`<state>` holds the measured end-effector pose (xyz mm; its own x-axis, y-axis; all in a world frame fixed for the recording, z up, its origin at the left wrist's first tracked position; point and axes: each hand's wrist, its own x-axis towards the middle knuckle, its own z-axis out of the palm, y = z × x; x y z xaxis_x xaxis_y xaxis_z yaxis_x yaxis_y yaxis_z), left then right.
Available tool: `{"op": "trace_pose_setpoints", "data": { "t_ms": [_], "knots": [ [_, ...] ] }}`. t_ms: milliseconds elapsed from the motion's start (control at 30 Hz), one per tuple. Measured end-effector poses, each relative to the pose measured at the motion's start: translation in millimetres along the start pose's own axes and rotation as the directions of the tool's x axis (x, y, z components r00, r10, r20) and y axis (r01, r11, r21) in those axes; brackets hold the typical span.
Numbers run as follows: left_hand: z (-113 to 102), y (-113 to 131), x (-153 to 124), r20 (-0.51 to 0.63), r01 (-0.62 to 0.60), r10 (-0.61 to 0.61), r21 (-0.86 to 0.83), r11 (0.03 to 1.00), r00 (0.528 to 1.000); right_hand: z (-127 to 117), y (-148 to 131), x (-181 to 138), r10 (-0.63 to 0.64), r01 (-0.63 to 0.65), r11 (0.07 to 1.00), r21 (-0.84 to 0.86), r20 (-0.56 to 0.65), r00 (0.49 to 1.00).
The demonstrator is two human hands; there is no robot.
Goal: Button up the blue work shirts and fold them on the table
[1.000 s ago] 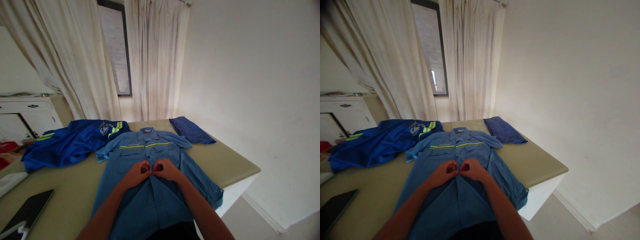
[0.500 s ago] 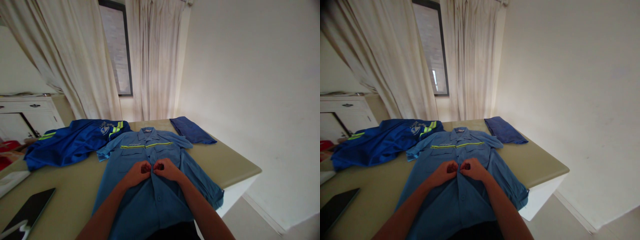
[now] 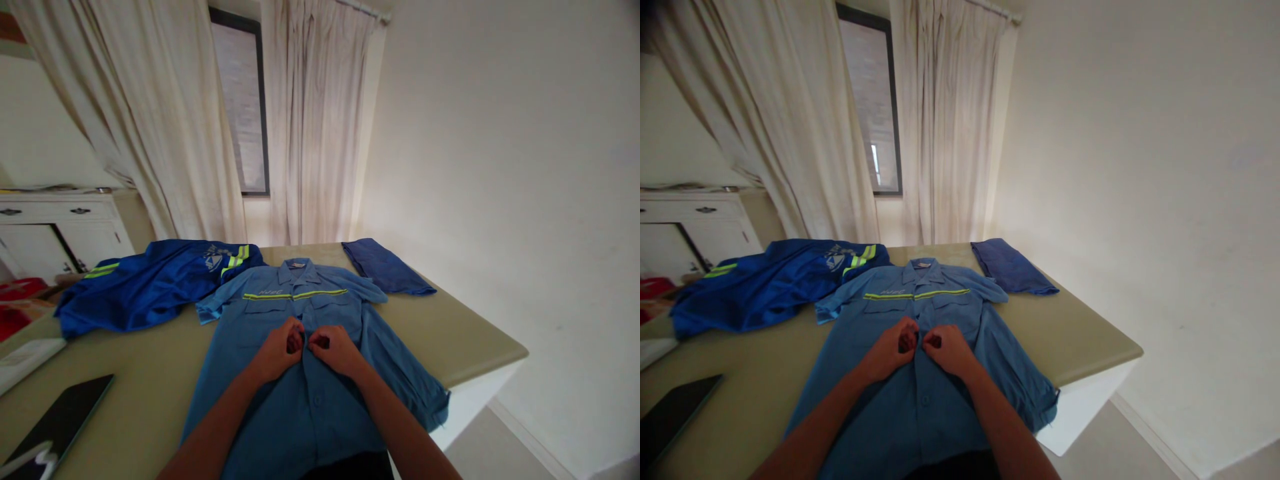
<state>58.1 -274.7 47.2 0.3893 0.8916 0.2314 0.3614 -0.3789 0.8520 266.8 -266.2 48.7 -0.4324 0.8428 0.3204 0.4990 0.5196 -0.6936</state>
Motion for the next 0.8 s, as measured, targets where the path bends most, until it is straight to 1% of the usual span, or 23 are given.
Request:
{"op": "trace_pose_setpoints", "data": {
  "t_ms": [67, 133, 200, 333, 500, 600, 700, 800],
  "knots": [
    [0.8, 3.5, -1.5, 0.021, -0.044, 0.043, 0.054, 0.998, 0.999, -0.2, 2.3, -1.1, -0.024, 0.024, 1.000, 0.005, 0.018, 1.000],
    [1.1, 6.1, -2.5, 0.034, -0.064, 0.061, 0.109, 0.992, 0.998, -0.5, 4.0, -1.4, -0.036, 0.036, 0.999, 0.004, 0.014, 0.999],
    [1.0, 7.1, -2.9, 0.024, -0.053, 0.050, 0.134, 0.990, 0.998, -0.7, 4.7, -1.3, -0.035, 0.035, 0.999, 0.013, -0.005, 0.999],
    [1.1, 6.0, -1.8, -0.007, 0.001, -0.001, 0.119, 0.993, 1.000, -1.6, 3.0, -1.3, -0.022, 0.023, 0.999, 0.027, -0.033, 0.999],
    [3.3, 5.8, -0.4, -0.032, 0.021, -0.016, 0.172, 0.985, 0.999, -2.6, 2.1, -1.4, 0.019, -0.018, 1.000, 0.015, -0.030, 0.999],
    [4.2, 6.4, -1.1, -0.037, -0.002, 0.011, 0.241, 0.971, 0.999, -1.7, 5.1, -1.1, 0.043, -0.042, 0.998, 0.048, -0.028, 0.999],
    [3.6, 6.5, -2.4, -0.022, -0.035, 0.043, 0.294, 0.955, 0.999, 0.1, 8.4, -1.2, 0.062, -0.062, 0.993, 0.100, 0.002, 0.998],
    [2.1, 5.9, -3.3, 0.010, -0.062, 0.062, 0.285, 0.956, 0.998, 1.4, 9.3, -1.7, 0.049, -0.053, 0.992, 0.116, 0.041, 0.998]
  ]
}}
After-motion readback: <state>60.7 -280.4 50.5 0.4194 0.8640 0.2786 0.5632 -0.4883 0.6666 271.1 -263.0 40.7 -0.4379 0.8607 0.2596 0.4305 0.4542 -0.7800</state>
